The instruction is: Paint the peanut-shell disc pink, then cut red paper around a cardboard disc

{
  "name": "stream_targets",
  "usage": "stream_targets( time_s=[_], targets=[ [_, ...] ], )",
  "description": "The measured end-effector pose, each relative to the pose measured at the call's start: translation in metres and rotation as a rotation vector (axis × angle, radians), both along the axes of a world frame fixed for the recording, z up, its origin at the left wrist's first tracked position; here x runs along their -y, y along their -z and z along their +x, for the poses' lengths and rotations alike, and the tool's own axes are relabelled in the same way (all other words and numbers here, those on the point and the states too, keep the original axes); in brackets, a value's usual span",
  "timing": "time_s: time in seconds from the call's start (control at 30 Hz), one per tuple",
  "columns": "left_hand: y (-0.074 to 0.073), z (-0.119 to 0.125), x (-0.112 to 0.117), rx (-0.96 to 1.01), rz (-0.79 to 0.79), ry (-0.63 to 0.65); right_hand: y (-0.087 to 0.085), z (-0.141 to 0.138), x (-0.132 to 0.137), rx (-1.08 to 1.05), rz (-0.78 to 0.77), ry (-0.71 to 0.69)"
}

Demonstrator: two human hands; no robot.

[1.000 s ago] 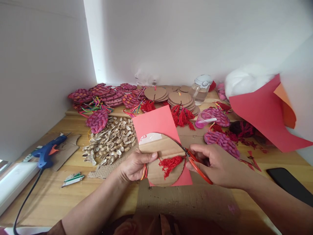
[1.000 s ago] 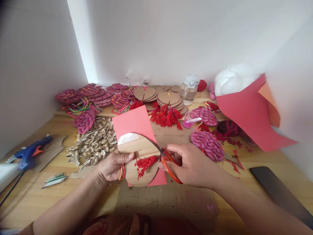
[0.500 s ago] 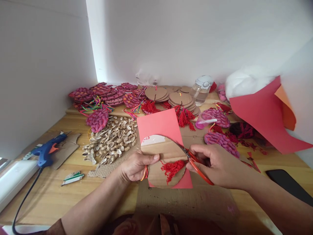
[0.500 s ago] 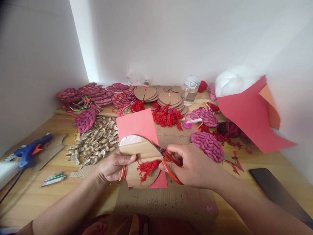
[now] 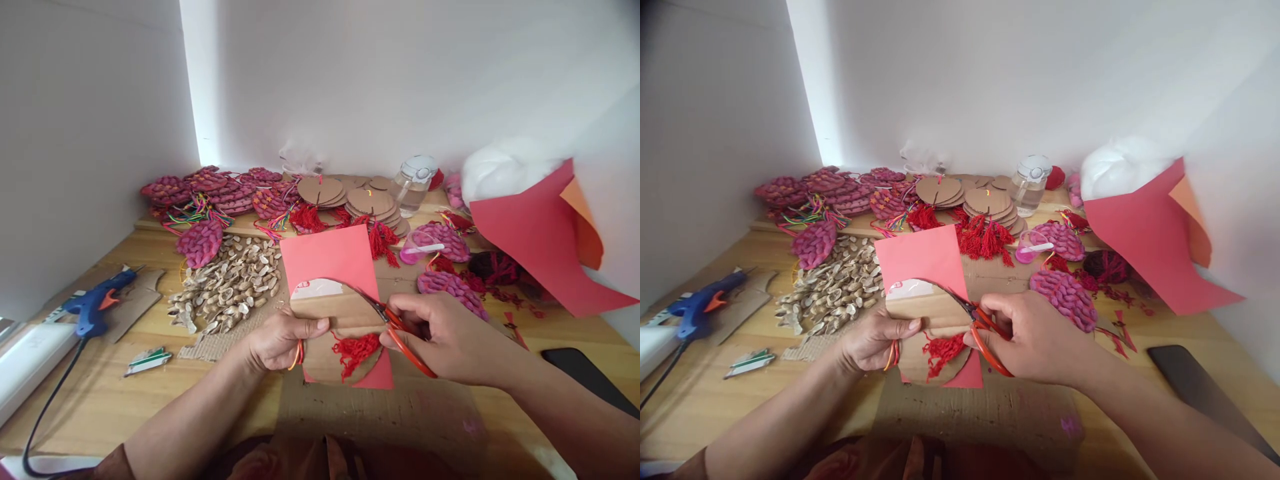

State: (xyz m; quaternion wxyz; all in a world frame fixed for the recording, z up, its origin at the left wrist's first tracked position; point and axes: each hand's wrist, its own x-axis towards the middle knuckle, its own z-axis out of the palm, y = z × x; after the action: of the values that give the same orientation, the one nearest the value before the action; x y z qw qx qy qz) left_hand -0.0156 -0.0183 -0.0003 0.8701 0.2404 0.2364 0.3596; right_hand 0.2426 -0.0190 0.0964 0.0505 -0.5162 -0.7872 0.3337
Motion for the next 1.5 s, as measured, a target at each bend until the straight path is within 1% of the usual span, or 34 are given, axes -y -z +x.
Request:
stream_targets(
  time_s=[0.17, 0.33, 0.6, 0.7, 0.87, 1.03, 1.1, 1.2, 1.37, 1.5],
  targets=[
    [0.002, -0.002, 0.0, -0.004, 0.01, 0.013, -0.001, 0.0, 0.0, -0.014, 0.008, -0.009],
    [0.002, -0.002, 0.001, -0.003, 0.015, 0.012, 0.0, 0.005, 0.0, 0.025, 0.009, -0.029],
    [0.001, 0.0, 0.002, -0.012, 0.02, 0.027, -0.007, 0.0, -0.003, 0.04, 0.038, -0.055],
    [0.0, -0.001, 0.002, -0.028, 0.032, 0.029, -0.008, 0.003, -0.002, 0.048, 0.011, -0.049],
    [-0.001, 0.0, 0.003, -0.111, 0.016, 0.033, -0.009, 0.005, -0.002, 0.079, -0.041, -0.069],
    [0.002, -0.002, 0.003, -0.103, 0.039, 0.052, -0.012, 0.004, -0.003, 0.075, -0.028, -0.071],
    [0.002, -0.002, 0.003, -0.096, 0.042, 0.07, -0.013, 0.005, -0.003, 0.08, -0.039, -0.069],
    [0.003, -0.001, 0.003, -0.098, 0.063, 0.064, -0.013, 0.005, -0.004, 0.087, -0.055, -0.072],
    [0.002, 0.0, 0.003, -0.149, 0.06, 0.056, -0.015, 0.002, -0.007, 0.107, -0.01, -0.096],
    [0.001, 0.0, 0.004, -0.136, 0.108, 0.059, -0.016, 0.004, -0.006, 0.113, 0.0, -0.102]
  ],
)
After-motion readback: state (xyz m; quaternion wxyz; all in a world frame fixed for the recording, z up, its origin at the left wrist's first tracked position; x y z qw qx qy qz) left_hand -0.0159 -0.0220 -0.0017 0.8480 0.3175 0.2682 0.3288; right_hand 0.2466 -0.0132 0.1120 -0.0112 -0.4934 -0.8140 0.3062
